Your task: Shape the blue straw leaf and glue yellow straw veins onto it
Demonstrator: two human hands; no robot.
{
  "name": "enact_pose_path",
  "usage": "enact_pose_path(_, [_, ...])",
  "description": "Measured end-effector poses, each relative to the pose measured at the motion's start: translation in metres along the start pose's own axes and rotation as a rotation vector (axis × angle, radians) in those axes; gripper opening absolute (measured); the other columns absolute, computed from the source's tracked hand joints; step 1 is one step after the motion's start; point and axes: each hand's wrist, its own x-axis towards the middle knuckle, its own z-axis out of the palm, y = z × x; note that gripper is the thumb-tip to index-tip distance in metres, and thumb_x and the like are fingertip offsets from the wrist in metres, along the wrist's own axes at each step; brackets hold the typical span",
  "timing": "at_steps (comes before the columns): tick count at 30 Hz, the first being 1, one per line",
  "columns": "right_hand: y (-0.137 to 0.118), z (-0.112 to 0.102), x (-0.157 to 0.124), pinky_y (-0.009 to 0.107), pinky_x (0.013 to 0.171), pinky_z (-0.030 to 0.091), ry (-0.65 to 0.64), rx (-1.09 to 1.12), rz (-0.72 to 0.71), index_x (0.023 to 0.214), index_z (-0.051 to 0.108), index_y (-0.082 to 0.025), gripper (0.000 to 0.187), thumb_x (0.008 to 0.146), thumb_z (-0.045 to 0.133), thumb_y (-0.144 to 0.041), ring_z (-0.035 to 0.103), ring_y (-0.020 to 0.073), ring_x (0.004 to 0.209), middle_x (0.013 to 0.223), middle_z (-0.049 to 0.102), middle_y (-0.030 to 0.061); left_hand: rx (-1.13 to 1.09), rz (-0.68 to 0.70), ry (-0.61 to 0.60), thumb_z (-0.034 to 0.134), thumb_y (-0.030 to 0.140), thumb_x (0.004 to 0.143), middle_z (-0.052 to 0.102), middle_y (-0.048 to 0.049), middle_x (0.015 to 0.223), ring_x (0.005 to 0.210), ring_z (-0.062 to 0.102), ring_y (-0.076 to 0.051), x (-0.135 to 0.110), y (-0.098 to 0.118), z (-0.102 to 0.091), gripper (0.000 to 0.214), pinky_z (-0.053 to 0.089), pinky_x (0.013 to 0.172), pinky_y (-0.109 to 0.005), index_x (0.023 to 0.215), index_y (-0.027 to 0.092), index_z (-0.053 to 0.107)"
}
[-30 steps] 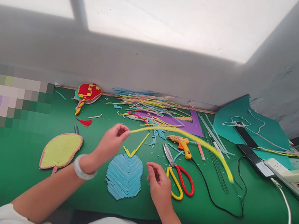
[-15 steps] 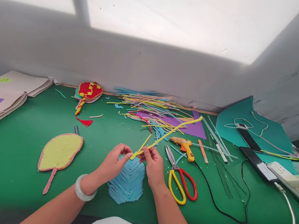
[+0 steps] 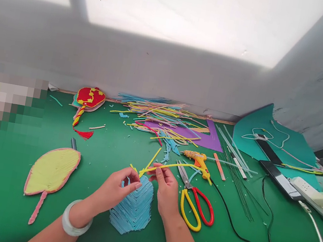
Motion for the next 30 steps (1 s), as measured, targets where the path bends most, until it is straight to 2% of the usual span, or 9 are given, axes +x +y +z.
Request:
enact_pose_path(3, [0.000, 0.002, -0.005, 0.030, 0.071, 0.051, -0.051, -0.015, -0.003, 0.095, 0.069, -0.019, 0.031, 0.086, 0.064, -0.049, 0.064, 0.0176, 0.078, 0.085, 0.071, 0.0045, -0.190, -0.022, 0.076, 0.063, 0.045, 0.082, 0.065, -0.0031, 0.089, 0.079, 0.058, -0.017, 0.001, -0.003, 0.001, 0.030, 0.047, 0.074, -0.030, 0.098, 0.020, 0.061])
enact_pose_path(6, [0.001, 0.003, -0.006, 0.029, 0.072, 0.050, -0.081, -0.071, -0.006, 0.092, 0.069, -0.020, 0.030, 0.085, 0.065, -0.049, 0.062, 0.0161, 0.074, 0.083, 0.071, 0.0035, -0.270, -0.018, 0.110, 0.063, 0.047, 0.083, 0.064, -0.0036, 0.089, 0.083, 0.058, -0.018, 0.002, -0.010, 0.003, 0.029, 0.047, 0.077, -0.031, 0.093, 0.020, 0.062])
enact_pose_path(12, [0.003, 0.001, -0.004, 0.030, 0.072, 0.048, -0.077, -0.139, 0.022, 0.088, 0.068, -0.020, 0.034, 0.082, 0.066, -0.052, 0.061, 0.0170, 0.075, 0.078, 0.068, 0.0031, -0.229, -0.035, 0.145, 0.062, 0.048, 0.084, 0.062, -0.0019, 0.082, 0.078, 0.057, -0.017, 0.002, -0.009, 0.003, 0.029, 0.046, 0.074, -0.030, 0.086, 0.019, 0.062])
enact_pose_path(18, [0.004, 0.001, -0.004, 0.030, 0.073, 0.048, -0.058, -0.094, 0.043, 0.087, 0.067, -0.019, 0.034, 0.078, 0.070, -0.051, 0.061, 0.0172, 0.077, 0.079, 0.068, 0.0032, -0.244, -0.063, 0.212, 0.062, 0.049, 0.082, 0.063, -0.0020, 0.082, 0.077, 0.057, -0.016, 0.003, -0.004, -0.001, 0.030, 0.046, 0.072, -0.028, 0.085, 0.019, 0.060])
enact_pose_path(25, [0.000, 0.000, -0.003, 0.028, 0.073, 0.047, -0.057, -0.087, 0.028, 0.086, 0.066, -0.020, 0.032, 0.080, 0.068, -0.051, 0.060, 0.0163, 0.076, 0.077, 0.064, 0.0010, -0.177, -0.048, 0.142, 0.061, 0.047, 0.084, 0.062, -0.0010, 0.081, 0.076, 0.056, -0.016, 0.002, -0.005, -0.003, 0.027, 0.047, 0.073, -0.028, 0.084, 0.020, 0.060])
enact_pose_path(30, [-0.001, 0.002, -0.003, 0.027, 0.069, 0.046, -0.083, -0.110, 0.045, 0.082, 0.064, -0.020, 0.035, 0.079, 0.069, -0.054, 0.057, 0.0150, 0.071, 0.072, 0.062, 0.0000, -0.240, -0.073, 0.254, 0.064, 0.049, 0.079, 0.062, -0.0018, 0.079, 0.075, 0.056, -0.016, 0.003, -0.001, -0.003, 0.031, 0.046, 0.070, -0.028, 0.081, 0.018, 0.060])
